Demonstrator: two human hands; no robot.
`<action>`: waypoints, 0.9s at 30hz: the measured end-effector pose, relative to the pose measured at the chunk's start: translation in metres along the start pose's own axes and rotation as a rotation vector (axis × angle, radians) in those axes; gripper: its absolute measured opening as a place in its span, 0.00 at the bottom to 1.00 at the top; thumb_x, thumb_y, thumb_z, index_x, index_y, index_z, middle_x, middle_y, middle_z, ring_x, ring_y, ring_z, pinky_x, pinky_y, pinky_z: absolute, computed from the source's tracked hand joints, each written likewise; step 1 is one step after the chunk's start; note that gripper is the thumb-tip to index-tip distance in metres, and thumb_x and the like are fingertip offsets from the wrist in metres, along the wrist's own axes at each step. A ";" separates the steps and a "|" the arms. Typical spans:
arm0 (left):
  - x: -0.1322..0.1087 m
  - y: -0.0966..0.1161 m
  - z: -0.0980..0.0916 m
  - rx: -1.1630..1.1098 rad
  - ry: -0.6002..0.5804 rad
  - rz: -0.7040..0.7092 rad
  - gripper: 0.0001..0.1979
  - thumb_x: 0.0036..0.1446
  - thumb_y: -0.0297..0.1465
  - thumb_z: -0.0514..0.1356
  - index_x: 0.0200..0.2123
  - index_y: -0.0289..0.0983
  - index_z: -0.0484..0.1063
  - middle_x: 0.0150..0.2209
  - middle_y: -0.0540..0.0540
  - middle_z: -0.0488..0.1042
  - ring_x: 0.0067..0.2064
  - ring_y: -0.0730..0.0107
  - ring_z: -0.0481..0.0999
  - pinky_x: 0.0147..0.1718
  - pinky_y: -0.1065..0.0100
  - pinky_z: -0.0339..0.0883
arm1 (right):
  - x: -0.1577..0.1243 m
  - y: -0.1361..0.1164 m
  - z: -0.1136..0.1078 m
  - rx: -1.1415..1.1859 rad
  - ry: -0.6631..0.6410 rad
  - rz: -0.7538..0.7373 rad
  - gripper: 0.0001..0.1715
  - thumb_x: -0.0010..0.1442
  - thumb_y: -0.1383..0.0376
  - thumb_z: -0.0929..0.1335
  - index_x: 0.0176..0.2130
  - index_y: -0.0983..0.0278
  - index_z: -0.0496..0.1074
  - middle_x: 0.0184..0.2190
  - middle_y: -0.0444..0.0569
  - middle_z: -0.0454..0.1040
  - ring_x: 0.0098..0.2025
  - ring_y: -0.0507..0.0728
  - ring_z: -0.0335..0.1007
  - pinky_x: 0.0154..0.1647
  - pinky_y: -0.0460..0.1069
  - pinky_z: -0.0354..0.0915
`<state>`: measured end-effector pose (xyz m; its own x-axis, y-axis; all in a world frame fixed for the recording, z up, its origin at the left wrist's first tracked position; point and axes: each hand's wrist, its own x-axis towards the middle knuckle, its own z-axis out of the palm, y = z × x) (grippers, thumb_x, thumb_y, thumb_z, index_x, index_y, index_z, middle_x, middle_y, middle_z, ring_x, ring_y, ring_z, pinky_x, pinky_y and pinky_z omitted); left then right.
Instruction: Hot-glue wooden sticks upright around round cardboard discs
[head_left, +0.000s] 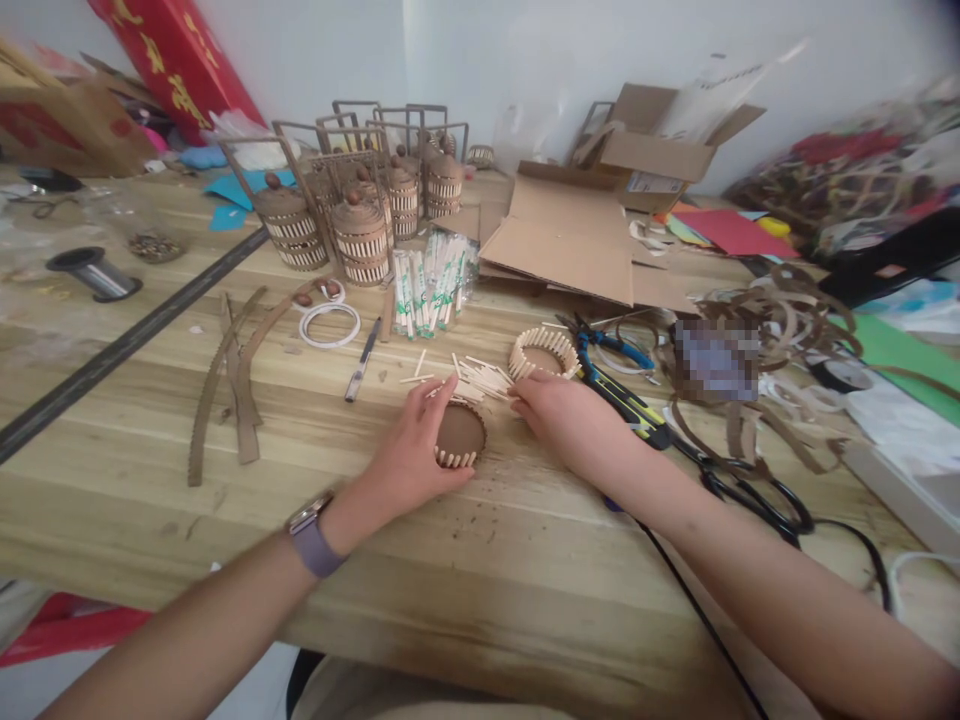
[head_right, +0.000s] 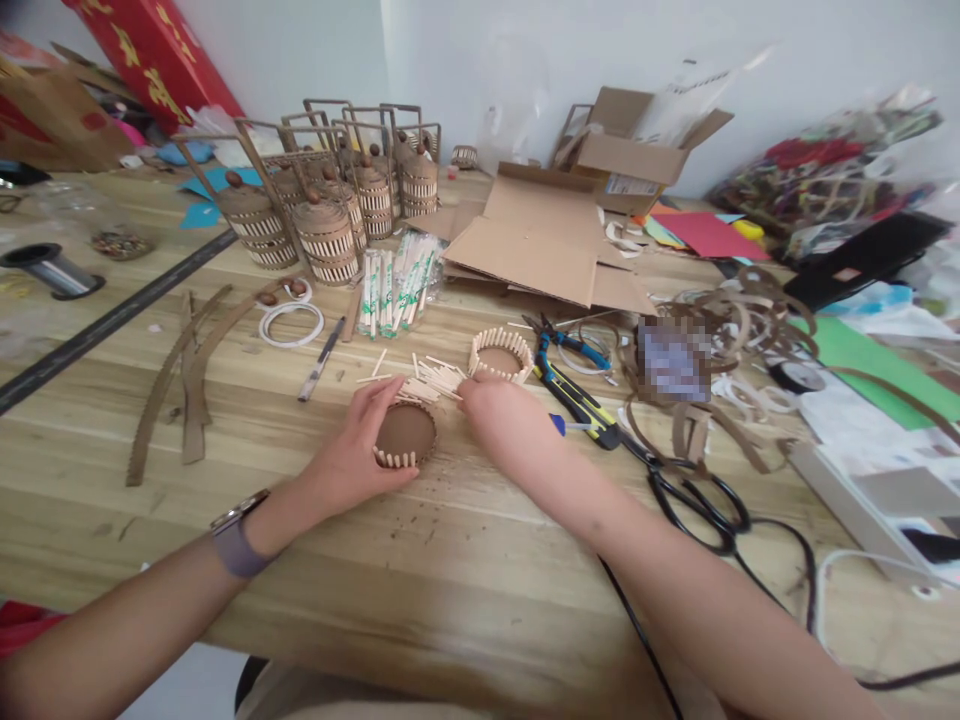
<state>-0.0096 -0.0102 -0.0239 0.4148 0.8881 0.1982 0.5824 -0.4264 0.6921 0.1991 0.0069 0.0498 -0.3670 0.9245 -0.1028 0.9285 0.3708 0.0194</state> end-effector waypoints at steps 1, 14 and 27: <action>0.000 0.000 0.000 0.005 0.000 0.001 0.52 0.45 0.30 0.69 0.68 0.45 0.42 0.64 0.36 0.51 0.65 0.45 0.58 0.63 0.44 0.57 | 0.010 -0.006 0.001 -0.010 -0.003 -0.005 0.10 0.65 0.73 0.64 0.40 0.70 0.75 0.38 0.61 0.78 0.39 0.62 0.78 0.38 0.50 0.68; 0.002 0.002 -0.001 0.038 -0.010 -0.014 0.52 0.43 0.32 0.70 0.68 0.40 0.46 0.64 0.33 0.51 0.66 0.43 0.57 0.64 0.43 0.55 | 0.053 -0.013 0.013 0.071 0.007 0.007 0.14 0.64 0.74 0.62 0.40 0.74 0.77 0.37 0.66 0.80 0.41 0.64 0.78 0.39 0.50 0.69; 0.001 0.000 0.000 0.049 0.004 0.026 0.54 0.43 0.31 0.70 0.68 0.45 0.41 0.64 0.35 0.52 0.66 0.43 0.57 0.63 0.42 0.56 | -0.012 -0.009 0.012 0.743 0.129 -0.056 0.03 0.58 0.69 0.67 0.32 0.63 0.71 0.26 0.42 0.73 0.27 0.51 0.66 0.28 0.44 0.59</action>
<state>-0.0089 -0.0090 -0.0238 0.4277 0.8771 0.2186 0.6047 -0.4573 0.6521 0.1956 -0.0084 0.0388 -0.3760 0.9260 0.0340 0.6848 0.3025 -0.6630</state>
